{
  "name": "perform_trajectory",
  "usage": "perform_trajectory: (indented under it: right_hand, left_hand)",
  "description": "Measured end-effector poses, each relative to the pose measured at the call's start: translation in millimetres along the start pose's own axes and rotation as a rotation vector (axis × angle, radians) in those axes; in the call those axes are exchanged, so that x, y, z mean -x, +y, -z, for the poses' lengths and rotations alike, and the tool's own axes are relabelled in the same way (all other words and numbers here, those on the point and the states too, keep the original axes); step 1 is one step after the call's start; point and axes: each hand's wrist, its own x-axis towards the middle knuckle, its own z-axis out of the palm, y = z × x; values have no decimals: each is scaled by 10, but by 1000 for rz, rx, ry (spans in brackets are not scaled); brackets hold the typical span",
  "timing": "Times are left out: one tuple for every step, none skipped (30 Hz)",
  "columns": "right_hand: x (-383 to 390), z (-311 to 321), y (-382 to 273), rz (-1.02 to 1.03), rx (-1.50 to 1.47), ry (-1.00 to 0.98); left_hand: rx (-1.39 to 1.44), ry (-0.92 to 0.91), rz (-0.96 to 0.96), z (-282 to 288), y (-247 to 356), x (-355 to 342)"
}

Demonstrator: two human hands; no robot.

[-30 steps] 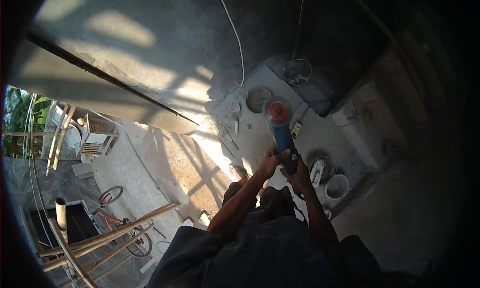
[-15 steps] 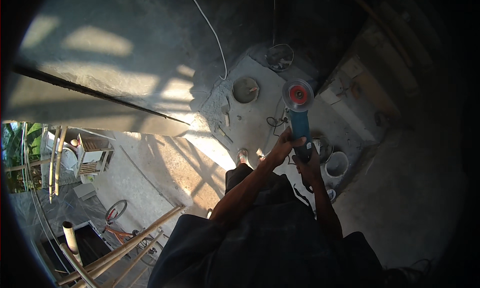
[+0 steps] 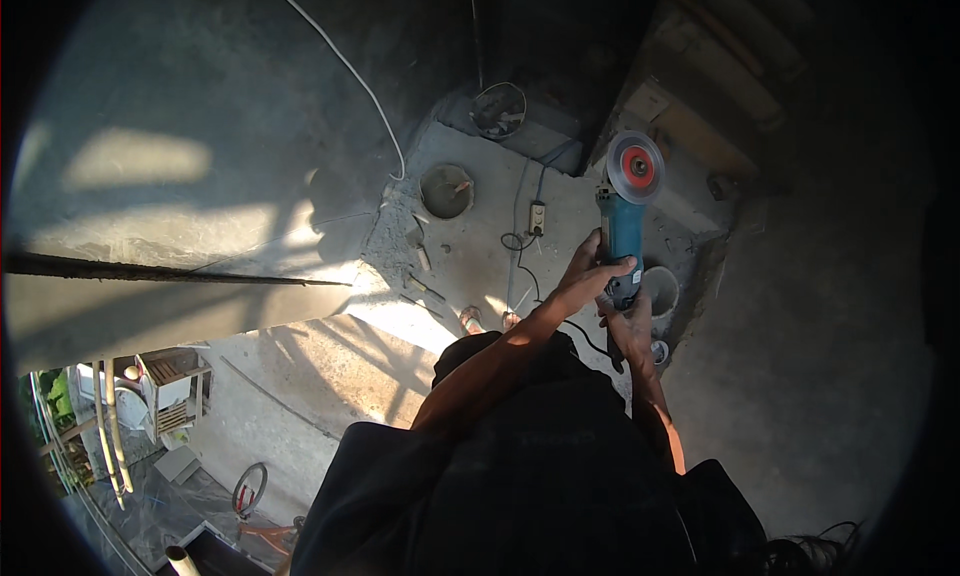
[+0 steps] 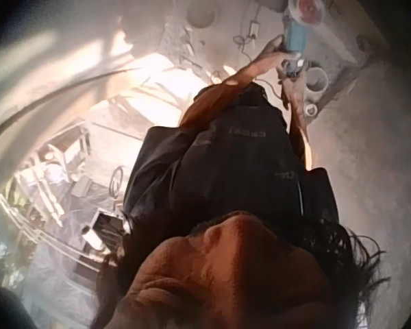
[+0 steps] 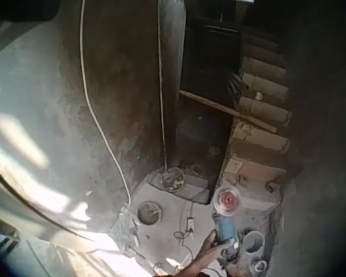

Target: The person plugs an angle grinder into a power strip and uses it to cut a long vertical groove into a concrete wall.

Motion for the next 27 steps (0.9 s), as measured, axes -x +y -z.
perform_trajectory:
  right_hand:
    - [30,8,-51,0,0,10]
    - [67,7,-101,7,-35,24]
    - [104,3,-166,15,-70,39]
    - [137,5,-255,24,-63,70]
    - [166,24,-344,21,-65,80]
    - [172,36,-396,54,-118,114]
    - [163,52,-437,88,-170,150]
    - [142,78,-476,108,-158,157]
    - [127,84,-539,105,-158,163]
    - [122,134,-579,128,-150,217]
    - [107,172,-585,150,-142,264]
    - [75,206,-572,148,-176,265]
    - [44,240,-563,139,-174,268]
    - [7,268,-555,142,-219,259]
    - [-32,284,-529,144,-266,256]
    - [-72,297,-534,139,-275,279]
    - [-125,303,-537,136,-275,268]
    - [-190,332,-511,127,-267,269]
    - [-262,405,-413,108,-261,289]
    - [-353,471,-309,95,-261,294]
    - [-476,484,-264,71,-248,286]
    - [-593,508,-223,44,-235,283]
    - [-683,576,-154,31,-235,299]
    - [-813,581,-178,40,-212,297]
    - [-938,648,-151,39,-181,316]
    - [-1100,777,-63,17,-129,266]
    - [-1263,868,44,3,-130,278]
  left_hand:
    - [24,-30,10,-20,27,-17]
    - [-3,-54,-12,-27,43,-26]
    - [-3,-63,-9,-3,69,-52]
    - [-56,-138,8,26,102,-105]
    - [-110,-212,26,18,164,-125]
    - [-140,-232,-109,-6,258,-99]
    - [-142,-240,-98,22,370,-100]
    - [-321,-230,-87,101,503,-112]
    - [-494,-219,-79,219,616,-136]
    - [-629,-247,-120,359,684,-170]
    - [-585,-178,-9,530,646,-178]
    - [-544,-101,100,751,546,-182]
    - [-605,11,27,1021,360,-154]
    - [-668,124,-45,1304,150,-104]
    - [-780,173,-73,1534,-5,-35]
    - [-890,228,-104,1758,-153,49]
    - [-898,229,-154,2065,-391,130]
    - [-903,227,-200,2306,-587,218]
    - [-926,251,-63,2380,-686,289]
    - [-949,278,74,2443,-767,364]
    - [-980,315,41,2665,-961,468]
    - [-1011,344,12,2843,-1148,560]
    - [-1115,421,121,2833,-1205,589]
    - [-1179,483,102,3060,-1410,734]
    - [-1212,517,143,3150,-1535,807]
    - [-1117,501,127,3187,-1588,886]
    - [-1119,531,194,3106,-1559,885]
